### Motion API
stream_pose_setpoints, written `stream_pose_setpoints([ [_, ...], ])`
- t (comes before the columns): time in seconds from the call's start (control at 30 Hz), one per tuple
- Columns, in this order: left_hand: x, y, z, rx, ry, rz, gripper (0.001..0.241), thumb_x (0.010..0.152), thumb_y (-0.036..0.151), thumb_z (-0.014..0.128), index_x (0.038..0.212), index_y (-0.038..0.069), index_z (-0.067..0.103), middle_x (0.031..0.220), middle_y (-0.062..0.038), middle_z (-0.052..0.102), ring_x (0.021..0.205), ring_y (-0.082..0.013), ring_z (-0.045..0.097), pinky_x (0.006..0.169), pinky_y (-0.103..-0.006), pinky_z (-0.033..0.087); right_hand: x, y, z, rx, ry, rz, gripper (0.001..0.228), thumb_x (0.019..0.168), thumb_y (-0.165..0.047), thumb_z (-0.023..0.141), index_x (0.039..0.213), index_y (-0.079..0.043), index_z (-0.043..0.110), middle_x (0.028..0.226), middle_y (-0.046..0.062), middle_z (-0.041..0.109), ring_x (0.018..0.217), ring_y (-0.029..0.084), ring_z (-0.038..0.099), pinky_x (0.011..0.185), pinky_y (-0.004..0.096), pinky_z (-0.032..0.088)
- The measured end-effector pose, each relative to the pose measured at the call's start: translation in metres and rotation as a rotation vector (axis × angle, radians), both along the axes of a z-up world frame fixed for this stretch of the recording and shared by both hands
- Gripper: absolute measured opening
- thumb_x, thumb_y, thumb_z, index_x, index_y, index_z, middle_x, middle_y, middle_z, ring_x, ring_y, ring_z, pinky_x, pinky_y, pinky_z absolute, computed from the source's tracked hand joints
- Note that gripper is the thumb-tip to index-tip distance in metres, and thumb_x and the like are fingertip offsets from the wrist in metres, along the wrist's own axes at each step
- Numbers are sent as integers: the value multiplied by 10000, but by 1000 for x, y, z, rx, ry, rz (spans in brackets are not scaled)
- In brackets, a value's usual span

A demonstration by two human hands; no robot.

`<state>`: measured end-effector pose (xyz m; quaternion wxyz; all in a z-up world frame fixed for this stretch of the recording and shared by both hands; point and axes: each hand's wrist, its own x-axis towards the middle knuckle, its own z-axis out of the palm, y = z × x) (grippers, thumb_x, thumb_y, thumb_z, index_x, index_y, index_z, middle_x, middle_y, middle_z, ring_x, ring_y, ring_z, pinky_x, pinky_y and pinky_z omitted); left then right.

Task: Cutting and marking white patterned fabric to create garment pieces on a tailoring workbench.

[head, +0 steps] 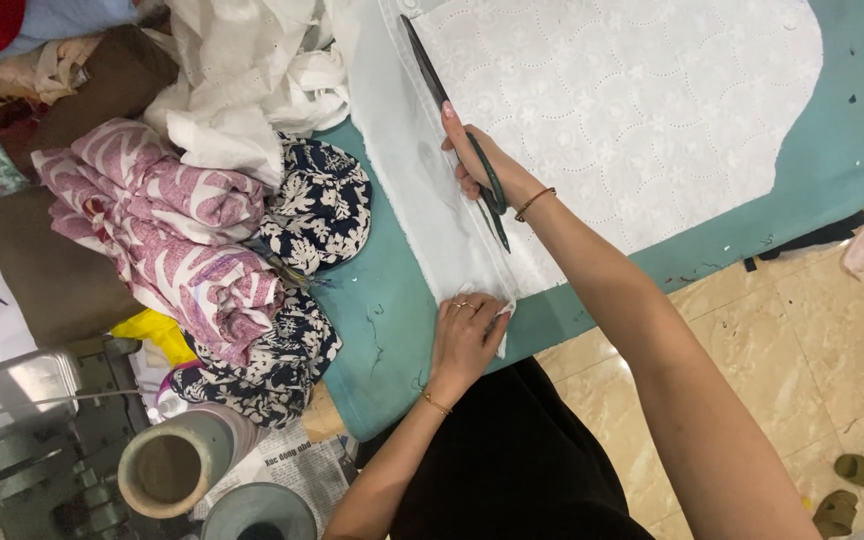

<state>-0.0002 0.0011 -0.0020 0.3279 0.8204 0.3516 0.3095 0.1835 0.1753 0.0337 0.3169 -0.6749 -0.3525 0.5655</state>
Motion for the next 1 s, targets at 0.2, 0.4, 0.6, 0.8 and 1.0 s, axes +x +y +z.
stream_pose_setpoints([
  [0.2, -1, -3, -8, -45, 2, 17, 140, 936, 163, 721, 1040, 71, 732, 1050, -38, 690, 1011, -247, 630, 939, -388, 434, -1, -1, -7, 3, 79, -31, 940, 790, -905, 346, 1086, -30, 518, 583, -31, 353, 429, 89, 359, 395, 269, 353],
  [0.4, 4, 3, 18, 88, 114, 215, 505, 809, 243, 763, 1240, 9, 639, 1387, -189, 504, 1188, -362, 472, 970, -482, 376, 3, -58, -7, -30, 283, -140, 852, 857, -836, 342, 1147, -62, 551, 603, -39, 382, 447, 72, 363, 428, 254, 353],
  [0.6, 0, 17, -8, 103, 267, 226, 251, 909, 212, 726, 1122, 83, 694, 1089, -114, 638, 995, -330, 586, 843, -460, 439, 34, -173, 8, 110, 238, -42, 650, 1025, -608, 337, 1285, -57, 564, 642, -82, 347, 510, 39, 336, 452, 229, 291],
  [0.8, -15, 49, -15, 144, 227, 254, 149, 1004, 110, 619, 1084, -14, 632, 1016, -203, 634, 927, -375, 611, 835, -475, 501, 101, -264, -30, 190, 279, -117, 533, 1053, -447, 445, 1383, -42, 550, 677, -78, 366, 517, 22, 318, 447, 215, 280],
  [1.0, -10, 105, 29, 322, 302, 714, 211, 1116, 172, 630, 1157, -34, 604, 1110, -202, 565, 1101, -363, 534, 974, -506, 404, 212, -303, -35, 102, 10, -385, 530, 992, -422, 575, 1365, -46, 588, 668, -52, 404, 526, 46, 340, 464, 234, 284],
])
